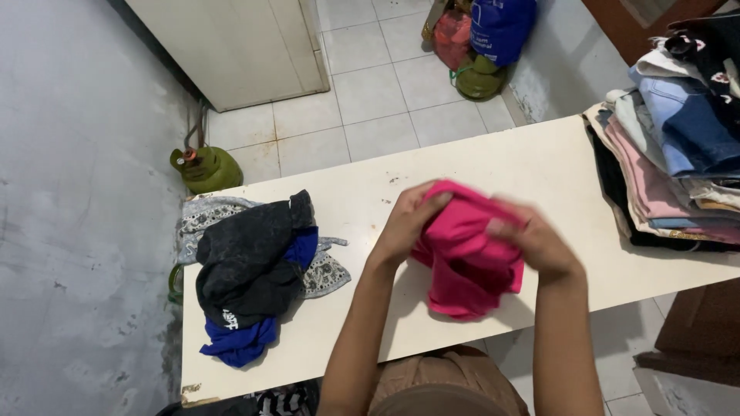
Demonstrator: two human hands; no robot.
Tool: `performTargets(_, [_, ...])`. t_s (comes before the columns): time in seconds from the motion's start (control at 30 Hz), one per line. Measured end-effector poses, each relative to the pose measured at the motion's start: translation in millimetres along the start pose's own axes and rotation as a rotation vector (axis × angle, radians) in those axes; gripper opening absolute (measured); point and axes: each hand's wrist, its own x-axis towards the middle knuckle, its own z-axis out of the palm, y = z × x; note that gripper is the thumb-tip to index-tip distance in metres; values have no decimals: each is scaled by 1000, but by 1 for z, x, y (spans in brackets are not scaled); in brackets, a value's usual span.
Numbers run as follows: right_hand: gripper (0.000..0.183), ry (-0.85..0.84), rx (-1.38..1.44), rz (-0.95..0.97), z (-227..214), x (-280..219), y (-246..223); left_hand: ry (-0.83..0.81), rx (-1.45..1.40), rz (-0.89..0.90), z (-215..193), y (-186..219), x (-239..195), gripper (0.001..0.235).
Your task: Folding various garments including a black t-shirt and a pink top on a white surface.
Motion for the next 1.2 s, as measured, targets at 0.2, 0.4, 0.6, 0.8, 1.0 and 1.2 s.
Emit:
performTargets(0.2, [1, 565, 90, -363, 18, 21, -7, -235, -170, -178, 12, -16, 0, 25])
performTargets(0.4, [28, 510, 206, -106, 6, 9, 59, 85, -475, -112, -10, -67, -3, 14])
performTargets(0.6, [19, 472, 185, -91, -32, 22, 88, 173, -551, -137, -19, -70, -6, 18])
performTargets(0.8, [27, 671, -67, -177, 12, 45, 29, 117, -493, -177, -32, -96, -10, 27])
performTargets(1.0, [23, 516, -459, -89, 22, 35, 21, 181, -522, -144, -55, -131, -4, 42])
performTargets(1.2, [9, 523, -430, -149, 4, 24, 34, 47, 101, -167, -29, -66, -19, 88])
